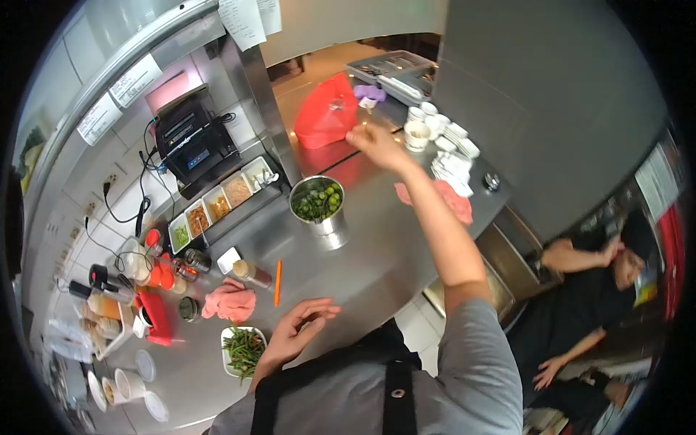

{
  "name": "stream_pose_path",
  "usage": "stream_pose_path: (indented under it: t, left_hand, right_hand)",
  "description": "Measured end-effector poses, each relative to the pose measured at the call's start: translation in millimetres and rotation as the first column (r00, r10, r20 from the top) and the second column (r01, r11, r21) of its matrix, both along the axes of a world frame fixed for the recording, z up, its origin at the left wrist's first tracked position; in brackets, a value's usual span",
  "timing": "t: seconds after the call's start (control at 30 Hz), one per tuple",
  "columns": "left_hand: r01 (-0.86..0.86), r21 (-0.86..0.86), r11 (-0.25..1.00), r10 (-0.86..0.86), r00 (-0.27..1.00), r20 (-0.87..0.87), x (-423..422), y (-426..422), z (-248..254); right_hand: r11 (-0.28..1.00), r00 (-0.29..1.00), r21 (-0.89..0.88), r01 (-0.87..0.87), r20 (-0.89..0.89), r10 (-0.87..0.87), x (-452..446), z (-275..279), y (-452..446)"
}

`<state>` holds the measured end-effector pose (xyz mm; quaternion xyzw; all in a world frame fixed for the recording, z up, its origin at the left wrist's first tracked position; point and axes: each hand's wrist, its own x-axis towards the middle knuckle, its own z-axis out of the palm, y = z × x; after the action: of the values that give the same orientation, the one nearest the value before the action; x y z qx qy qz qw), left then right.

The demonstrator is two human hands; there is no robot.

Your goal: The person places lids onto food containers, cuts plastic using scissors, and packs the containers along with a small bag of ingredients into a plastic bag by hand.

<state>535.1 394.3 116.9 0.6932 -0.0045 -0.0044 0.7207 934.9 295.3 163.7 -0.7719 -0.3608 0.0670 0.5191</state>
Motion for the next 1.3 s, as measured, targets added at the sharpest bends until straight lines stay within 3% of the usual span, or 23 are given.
stream_pose_path:
  t: [0.07, 0.1, 0.17, 0.23, 0.27, 0.4, 0.47, 0.53, 0.57, 0.73, 0.77, 0.8, 0.83, 0.9, 0.97, 1.03, 1.13, 1.23, 1.3]
  left_hand:
    - [-0.161, -0.001, 0.987, 0.161, 0.987, 0.032, 15.2, -7.0, -9.6]
    - [-0.284, -0.022, 0.959, 0.284, 0.959, -0.012, 22.0, -8.5, -14.5]
    - [-0.517, -0.044, 0.855, 0.509, 0.852, -0.125, 23.3, -15.9, -25.8]
    - [-0.702, -0.117, 0.702, 0.667, 0.707, -0.235, 24.4, -32.3, -14.6]
    - [-0.752, -0.136, 0.645, 0.707, 0.655, -0.268, 26.9, -41.1, -7.1]
    - [-0.848, -0.088, 0.523, 0.781, 0.518, -0.348, 39.5, -66.9, -6.1]
    - [-0.875, -0.074, 0.478, 0.801, 0.469, -0.372, 50.8, -74.0, 6.5]
    - [-0.877, -0.081, 0.474, 0.799, 0.468, -0.377, 54.1, -76.6, 9.7]
    - [-0.886, -0.072, 0.457, 0.808, 0.448, -0.383, 50.8, -77.0, 4.1]
    - [-0.875, -0.011, 0.483, 0.834, 0.464, -0.298, 21.6, -74.9, -7.0]
    - [-0.873, 0.001, 0.488, 0.841, 0.469, -0.270, 14.3, -75.8, -5.8]
    - [-0.880, -0.010, 0.474, 0.847, 0.459, -0.269, 5.8, -78.5, -5.0]
    - [-0.882, -0.018, 0.471, 0.849, 0.458, -0.265, -2.3, -78.9, -3.6]
    - [-0.883, -0.037, 0.469, 0.850, 0.462, -0.252, -15.9, -82.4, -3.8]
    - [-0.877, -0.063, 0.476, 0.847, 0.477, -0.237, -33.7, -85.6, -10.5]
    - [-0.856, -0.079, 0.512, 0.835, 0.517, -0.189, -51.4, -86.9, -16.3]
    - [-0.818, -0.065, 0.572, 0.813, 0.576, -0.086, -78.5, -82.3, -23.1]
    - [-0.704, 0.124, 0.699, 0.708, 0.706, 0.020, -111.5, -77.2, -12.1]
    - [-0.563, 0.366, 0.741, 0.518, 0.826, 0.223, -139.2, -69.5, 4.9]
  right_hand:
    - [0.999, 1.000, -0.037, -0.009, -0.003, 0.009, 85.8, 2.9, 34.3]
    - [0.999, 0.999, 0.023, 0.040, -0.021, -0.040, 134.2, -10.1, 59.5]
    - [0.997, 0.998, -0.061, 0.053, 0.041, -0.051, 176.2, 12.5, 88.6]
    - [0.859, 0.815, -0.057, 0.508, 0.355, -0.458, 262.8, -36.4, 149.4]
    - [0.850, 0.862, -0.183, 0.495, 0.230, -0.452, 258.2, -19.6, 159.0]
    - [0.866, 0.850, -0.155, 0.476, 0.334, -0.407, 346.1, -92.7, 240.4]
    - [0.915, 0.915, 0.045, 0.401, 0.032, -0.402, 358.9, -107.6, 237.0]
    - [0.915, 0.931, 0.251, 0.316, -0.269, -0.247, 359.2, -113.1, 251.8]
    - [0.891, 0.939, 0.343, 0.298, -0.275, -0.208, 366.4, -116.8, 253.2]
    - [0.691, 0.918, 0.709, 0.141, 0.168, -0.359, 430.3, -97.5, 211.5]
    - [0.727, 0.914, 0.652, 0.216, 0.126, -0.385, 391.8, -64.8, 190.1]
    - [0.716, 0.735, 0.660, 0.227, 0.366, -0.571, 353.8, -30.0, 171.8]
    - [0.732, 0.740, 0.649, 0.206, 0.387, -0.551, 321.5, -1.3, 153.3]
    - [0.731, 0.768, 0.681, 0.040, 0.447, -0.459, 292.2, 46.0, 131.1]
    - [0.829, 0.941, 0.559, 0.008, 0.276, -0.195, 256.5, 93.9, 101.4]
    - [0.829, 0.971, 0.540, -0.142, 0.237, 0.012, 172.7, 137.1, 76.5]
    - [0.801, 0.955, 0.535, -0.268, 0.259, 0.147, 76.2, 173.3, 34.7]
    - [0.724, 0.932, 0.587, -0.362, 0.231, 0.279, -42.3, 198.1, -23.9]
    - [0.694, 0.907, 0.594, -0.408, 0.177, 0.382, -97.2, 202.9, -50.6]
